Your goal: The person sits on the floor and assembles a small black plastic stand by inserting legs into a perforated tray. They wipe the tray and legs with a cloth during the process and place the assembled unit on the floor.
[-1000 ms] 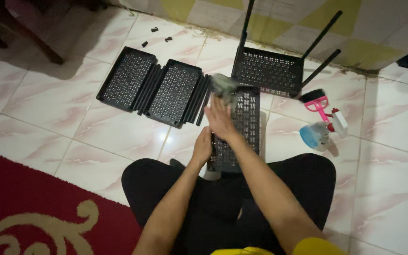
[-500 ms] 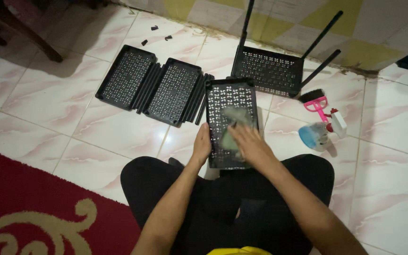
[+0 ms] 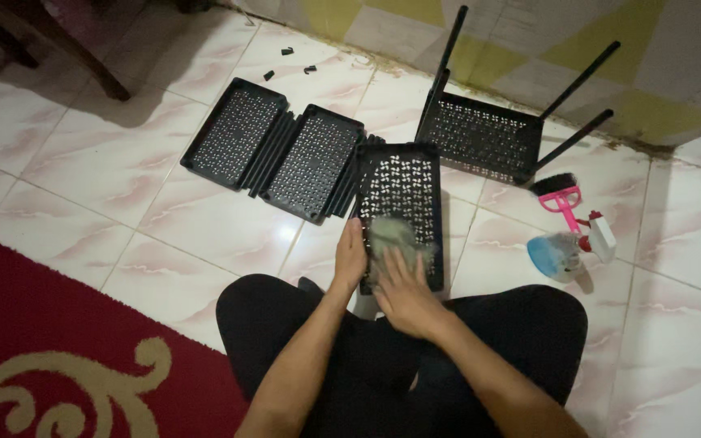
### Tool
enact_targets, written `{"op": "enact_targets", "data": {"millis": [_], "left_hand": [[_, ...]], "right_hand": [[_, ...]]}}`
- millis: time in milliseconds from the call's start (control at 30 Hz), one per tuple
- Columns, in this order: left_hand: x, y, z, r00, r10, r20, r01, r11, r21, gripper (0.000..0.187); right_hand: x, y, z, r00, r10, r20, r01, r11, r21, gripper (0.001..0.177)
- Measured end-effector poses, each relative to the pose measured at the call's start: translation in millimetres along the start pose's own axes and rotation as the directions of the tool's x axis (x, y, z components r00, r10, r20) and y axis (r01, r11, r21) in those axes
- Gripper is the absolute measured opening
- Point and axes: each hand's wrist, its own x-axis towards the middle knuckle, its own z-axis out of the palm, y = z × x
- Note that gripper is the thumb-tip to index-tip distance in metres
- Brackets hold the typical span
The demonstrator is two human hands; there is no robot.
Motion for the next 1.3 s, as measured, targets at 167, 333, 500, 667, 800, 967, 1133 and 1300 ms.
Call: {"op": "enact_targets", "data": {"millis": [167, 333, 500, 667, 800, 967, 1133, 1300], "left_hand": [[6, -10, 11, 0.995, 0.096, 0.022, -0.096, 0.995, 0.0, 0.054], [-13, -6, 13, 0.988, 0.013, 0.153, -0.019, 0.999, 0.043, 0.048], [-15, -3, 3, 0.995, 0.045, 0.086, -0.045, 0.999, 0.006, 0.048], [-3, -6, 5, 0.995, 0.091, -0.03, -0.092, 0.995, -0.037, 0.048], [-1, -6, 15, 0.993, -0.001, 0.122, 0.002, 1.0, -0.003, 0.053], [-10, -17, 17, 0.981, 0.083, 0.174, -0.079, 0.996, -0.032, 0.052], [-3, -14, 2, 0.99, 0.127, 0.055, -0.12, 0.987, -0.11, 0.053], [-1, 3, 1, 0.999, 0.044, 0.026, -0.043, 0.998, -0.041, 0.052]], "right_hand": [[-1, 28, -2, 0.946, 0.144, -0.289, -0.199, 0.965, -0.171, 0.067], [94, 76, -36, 0.783, 0.362, -0.506, -0.395, 0.917, 0.046, 0.074], [92, 51, -4, 0.701, 0.106, -0.705, -0.101, 0.994, 0.05, 0.072], [-5, 18, 31, 0.963, 0.01, -0.269, -0.033, 0.996, -0.08, 0.068], [2, 43, -5, 0.927, 0.056, -0.372, -0.15, 0.962, -0.229, 0.07], [89, 67, -49, 0.701, 0.123, -0.703, -0.285, 0.952, -0.117, 0.065], [66, 10, -5, 0.883, 0.076, -0.463, -0.178, 0.967, -0.182, 0.06], [-7, -5, 26, 0.978, 0.096, -0.187, -0.092, 0.995, 0.026, 0.063]]}}
